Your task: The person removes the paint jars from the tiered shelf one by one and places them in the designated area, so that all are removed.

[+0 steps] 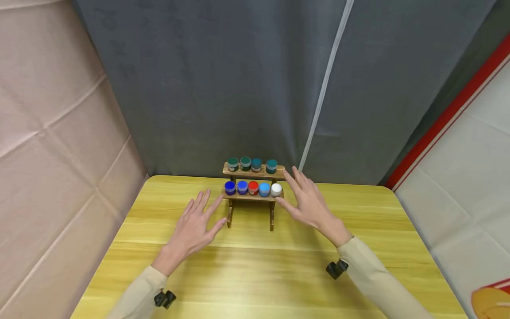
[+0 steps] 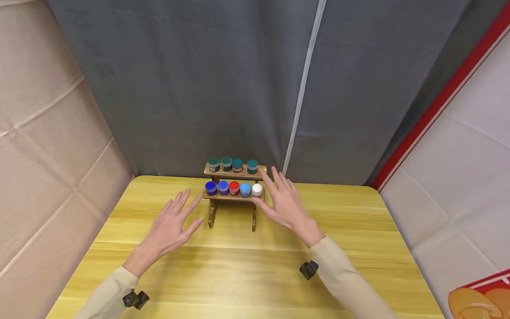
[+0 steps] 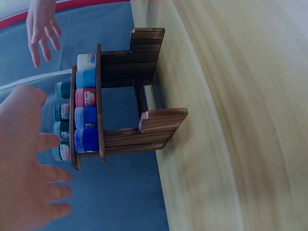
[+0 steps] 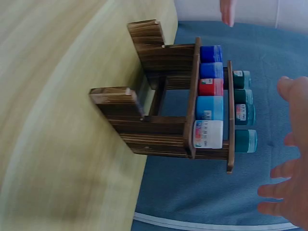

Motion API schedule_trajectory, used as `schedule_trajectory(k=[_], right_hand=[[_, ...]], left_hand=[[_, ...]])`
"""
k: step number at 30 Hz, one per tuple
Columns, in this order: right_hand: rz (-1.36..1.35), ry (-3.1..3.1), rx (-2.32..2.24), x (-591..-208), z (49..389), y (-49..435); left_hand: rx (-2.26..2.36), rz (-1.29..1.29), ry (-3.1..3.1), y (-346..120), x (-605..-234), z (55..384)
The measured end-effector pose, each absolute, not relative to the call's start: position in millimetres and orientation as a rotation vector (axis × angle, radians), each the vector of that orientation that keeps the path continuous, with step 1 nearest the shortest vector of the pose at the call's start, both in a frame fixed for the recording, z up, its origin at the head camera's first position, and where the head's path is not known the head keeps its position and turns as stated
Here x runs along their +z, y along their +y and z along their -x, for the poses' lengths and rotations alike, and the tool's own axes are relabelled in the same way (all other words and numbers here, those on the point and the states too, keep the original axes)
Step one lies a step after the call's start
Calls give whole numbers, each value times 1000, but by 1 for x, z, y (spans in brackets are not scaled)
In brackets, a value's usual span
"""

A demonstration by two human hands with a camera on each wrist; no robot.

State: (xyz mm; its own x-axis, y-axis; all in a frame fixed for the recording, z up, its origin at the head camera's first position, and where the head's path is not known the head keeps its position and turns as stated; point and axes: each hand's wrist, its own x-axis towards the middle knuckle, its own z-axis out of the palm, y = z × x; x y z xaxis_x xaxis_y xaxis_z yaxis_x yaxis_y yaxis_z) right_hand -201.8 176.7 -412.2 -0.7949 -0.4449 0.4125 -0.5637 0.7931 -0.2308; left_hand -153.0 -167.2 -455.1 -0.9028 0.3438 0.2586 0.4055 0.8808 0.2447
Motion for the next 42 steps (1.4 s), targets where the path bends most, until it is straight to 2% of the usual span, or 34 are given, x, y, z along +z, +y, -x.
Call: schedule_trajectory(k=[9,25,32,42], right_hand=[[-751,-2614,622,-402,213,166],[-706,-2446,921,-417,254,152],[-624,-2463,983,-417,270,146],[-525,-2516,1152,-420,276,143]], left_hand=[[-604,559,-2840,-167,-478,159],[-1361,318,-2756,-152,-523,171],[-1486,178,-2702,-138,-541,182],[-1556,-19,-2666,-108,-547,192]])
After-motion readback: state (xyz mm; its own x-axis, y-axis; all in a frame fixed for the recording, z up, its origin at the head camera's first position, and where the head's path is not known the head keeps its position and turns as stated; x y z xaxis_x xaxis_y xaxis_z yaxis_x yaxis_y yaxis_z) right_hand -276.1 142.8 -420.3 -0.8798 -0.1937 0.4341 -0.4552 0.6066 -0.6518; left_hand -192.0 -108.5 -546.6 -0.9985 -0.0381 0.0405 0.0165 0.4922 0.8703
